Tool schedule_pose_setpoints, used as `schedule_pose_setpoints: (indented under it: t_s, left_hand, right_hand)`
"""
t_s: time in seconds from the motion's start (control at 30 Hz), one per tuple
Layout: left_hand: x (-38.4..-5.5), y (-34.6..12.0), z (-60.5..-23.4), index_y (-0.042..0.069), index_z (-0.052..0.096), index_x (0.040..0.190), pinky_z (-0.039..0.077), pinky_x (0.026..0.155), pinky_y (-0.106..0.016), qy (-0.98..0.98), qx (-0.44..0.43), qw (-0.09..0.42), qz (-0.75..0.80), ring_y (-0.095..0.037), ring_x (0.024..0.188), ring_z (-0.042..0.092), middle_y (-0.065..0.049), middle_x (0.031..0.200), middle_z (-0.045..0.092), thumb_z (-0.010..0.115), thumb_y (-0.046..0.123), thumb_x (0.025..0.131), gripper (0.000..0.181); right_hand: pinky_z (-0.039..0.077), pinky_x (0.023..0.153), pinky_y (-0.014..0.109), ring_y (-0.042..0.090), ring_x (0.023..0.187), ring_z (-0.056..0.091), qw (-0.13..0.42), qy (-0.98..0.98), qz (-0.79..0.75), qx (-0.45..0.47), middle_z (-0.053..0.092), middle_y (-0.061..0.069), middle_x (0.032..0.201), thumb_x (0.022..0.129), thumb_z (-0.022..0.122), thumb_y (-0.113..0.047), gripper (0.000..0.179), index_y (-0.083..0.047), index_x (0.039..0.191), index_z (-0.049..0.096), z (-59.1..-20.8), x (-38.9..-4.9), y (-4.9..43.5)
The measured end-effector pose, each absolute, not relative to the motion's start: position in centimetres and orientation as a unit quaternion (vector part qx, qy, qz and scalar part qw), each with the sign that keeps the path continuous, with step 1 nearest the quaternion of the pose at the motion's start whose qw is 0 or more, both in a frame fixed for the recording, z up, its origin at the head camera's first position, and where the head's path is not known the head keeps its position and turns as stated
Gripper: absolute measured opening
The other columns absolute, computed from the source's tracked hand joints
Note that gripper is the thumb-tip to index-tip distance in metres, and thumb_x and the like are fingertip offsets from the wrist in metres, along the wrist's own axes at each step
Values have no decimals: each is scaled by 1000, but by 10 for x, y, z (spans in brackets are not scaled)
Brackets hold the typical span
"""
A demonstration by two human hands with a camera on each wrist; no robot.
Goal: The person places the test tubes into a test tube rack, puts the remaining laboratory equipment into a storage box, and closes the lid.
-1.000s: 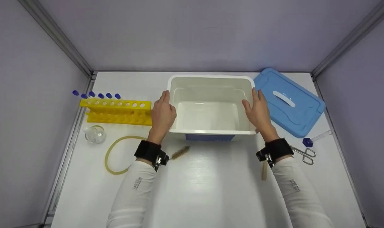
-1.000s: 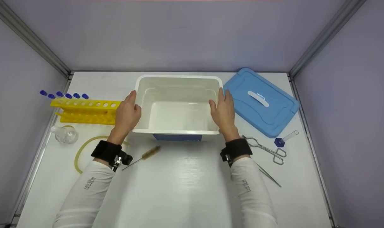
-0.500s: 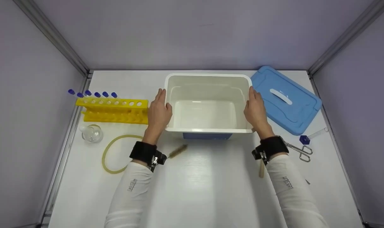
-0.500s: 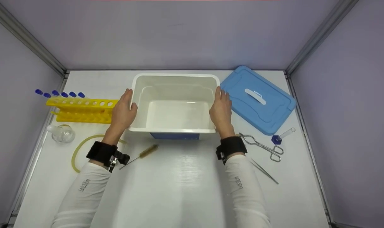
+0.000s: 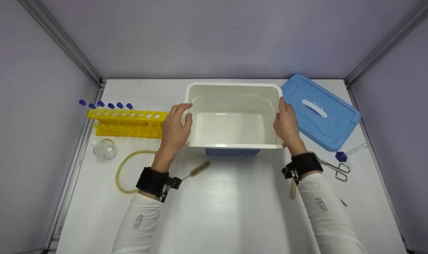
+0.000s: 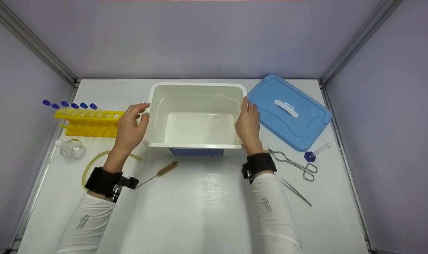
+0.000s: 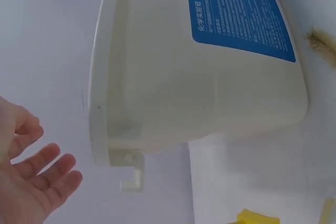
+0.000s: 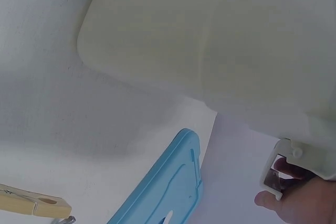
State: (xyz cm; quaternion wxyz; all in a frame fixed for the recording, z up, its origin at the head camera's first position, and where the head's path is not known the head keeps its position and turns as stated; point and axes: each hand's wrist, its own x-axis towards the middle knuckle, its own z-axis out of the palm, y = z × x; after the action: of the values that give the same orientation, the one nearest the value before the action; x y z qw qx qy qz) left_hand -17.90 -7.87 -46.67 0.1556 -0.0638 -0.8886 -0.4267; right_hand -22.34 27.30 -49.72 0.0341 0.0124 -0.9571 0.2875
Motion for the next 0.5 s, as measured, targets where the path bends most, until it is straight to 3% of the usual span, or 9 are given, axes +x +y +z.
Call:
schedule_pose_setpoints:
  t_s: [0.13, 0.3, 0.5]
  left_hand:
    - [-165, -63, -463, 2, 73, 127, 56, 107, -45, -875, -141, 172, -430, -32, 123, 69, -15, 127, 73, 61, 9, 103, 27]
    - [-147, -38, -465, 4, 73, 127, 58, 104, -41, -859, -274, 162, -401, -30, 120, 69, -14, 127, 73, 64, 16, 103, 28]
    - [-129, -19, -476, 7, 75, 123, 60, 100, -36, -838, -375, 186, -349, -25, 114, 71, -10, 122, 75, 71, 21, 99, 27]
  right_hand:
    - [35, 123, 64, 58, 146, 39, 31, -956, 290, 11, 38, 45, 154, 105, 38, 3, 60, 13, 162, 20, -498, -223, 273]
    - [35, 122, 65, 58, 145, 39, 34, -957, 288, 8, 38, 45, 153, 105, 37, 3, 59, 12, 162, 21, -498, -224, 274]
    - [39, 119, 66, 58, 145, 41, 32, -956, 290, 5, 39, 45, 153, 105, 39, 3, 60, 12, 162, 22, -496, -224, 272]
